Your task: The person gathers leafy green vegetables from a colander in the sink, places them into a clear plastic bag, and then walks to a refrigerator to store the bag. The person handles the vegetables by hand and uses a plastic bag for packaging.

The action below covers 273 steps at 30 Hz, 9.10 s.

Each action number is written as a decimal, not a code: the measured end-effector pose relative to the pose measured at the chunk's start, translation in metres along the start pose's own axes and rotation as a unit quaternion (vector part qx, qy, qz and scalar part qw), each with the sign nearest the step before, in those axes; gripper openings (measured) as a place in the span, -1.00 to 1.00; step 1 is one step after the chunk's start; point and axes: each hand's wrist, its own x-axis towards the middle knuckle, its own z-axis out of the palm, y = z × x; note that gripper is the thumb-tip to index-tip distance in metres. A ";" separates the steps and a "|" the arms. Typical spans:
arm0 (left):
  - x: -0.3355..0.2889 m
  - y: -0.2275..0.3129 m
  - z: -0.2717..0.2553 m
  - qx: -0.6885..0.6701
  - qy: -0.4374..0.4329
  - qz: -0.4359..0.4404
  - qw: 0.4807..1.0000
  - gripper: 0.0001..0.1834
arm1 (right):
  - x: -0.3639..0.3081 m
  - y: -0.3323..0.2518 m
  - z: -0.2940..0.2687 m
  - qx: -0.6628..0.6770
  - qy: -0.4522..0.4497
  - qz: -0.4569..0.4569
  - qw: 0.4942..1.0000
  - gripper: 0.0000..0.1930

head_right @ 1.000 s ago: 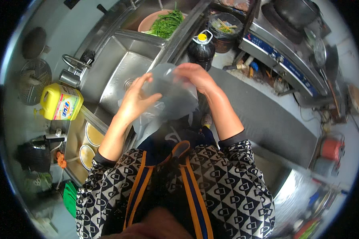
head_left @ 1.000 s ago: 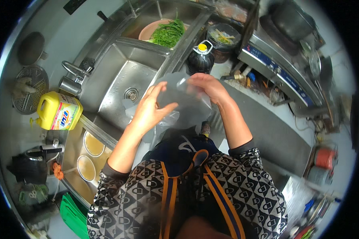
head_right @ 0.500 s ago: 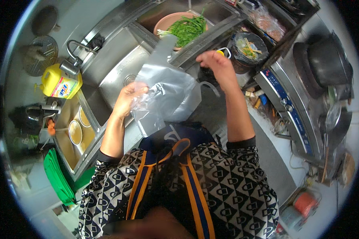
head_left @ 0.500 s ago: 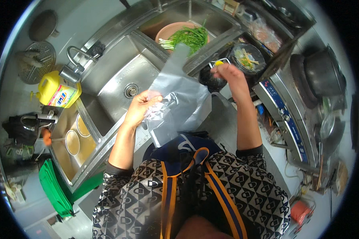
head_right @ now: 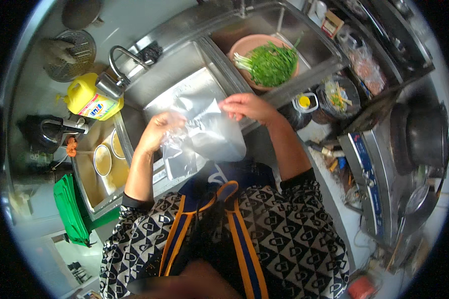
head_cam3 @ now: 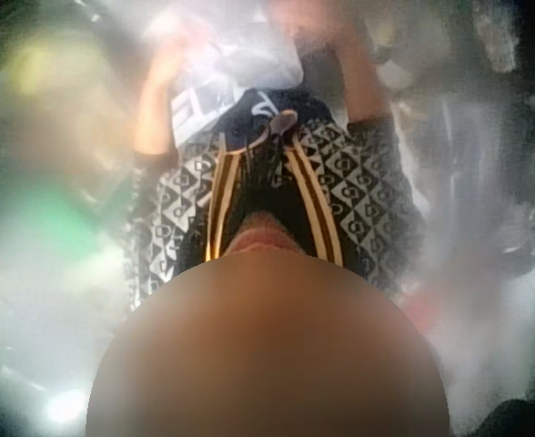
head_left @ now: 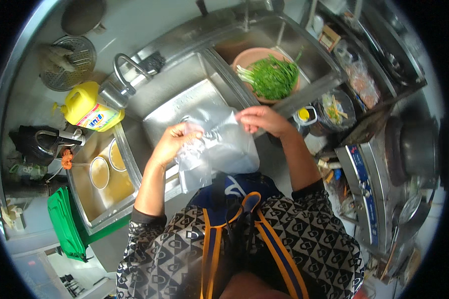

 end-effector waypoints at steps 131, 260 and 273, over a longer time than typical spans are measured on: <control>-0.062 -0.060 0.003 -0.103 0.489 0.042 0.865 -0.73 | 0.100 -0.020 0.044 -0.516 0.211 -0.255 0.790 -0.89; 0.014 -0.053 0.168 -0.208 0.678 -0.109 0.696 -0.79 | 0.159 0.004 -0.418 -0.129 0.043 0.075 0.988 -0.38; 0.024 -0.046 0.161 -0.165 0.642 -0.117 0.740 -0.76 | 0.136 -0.062 -0.417 -0.157 0.070 -0.060 0.983 -0.24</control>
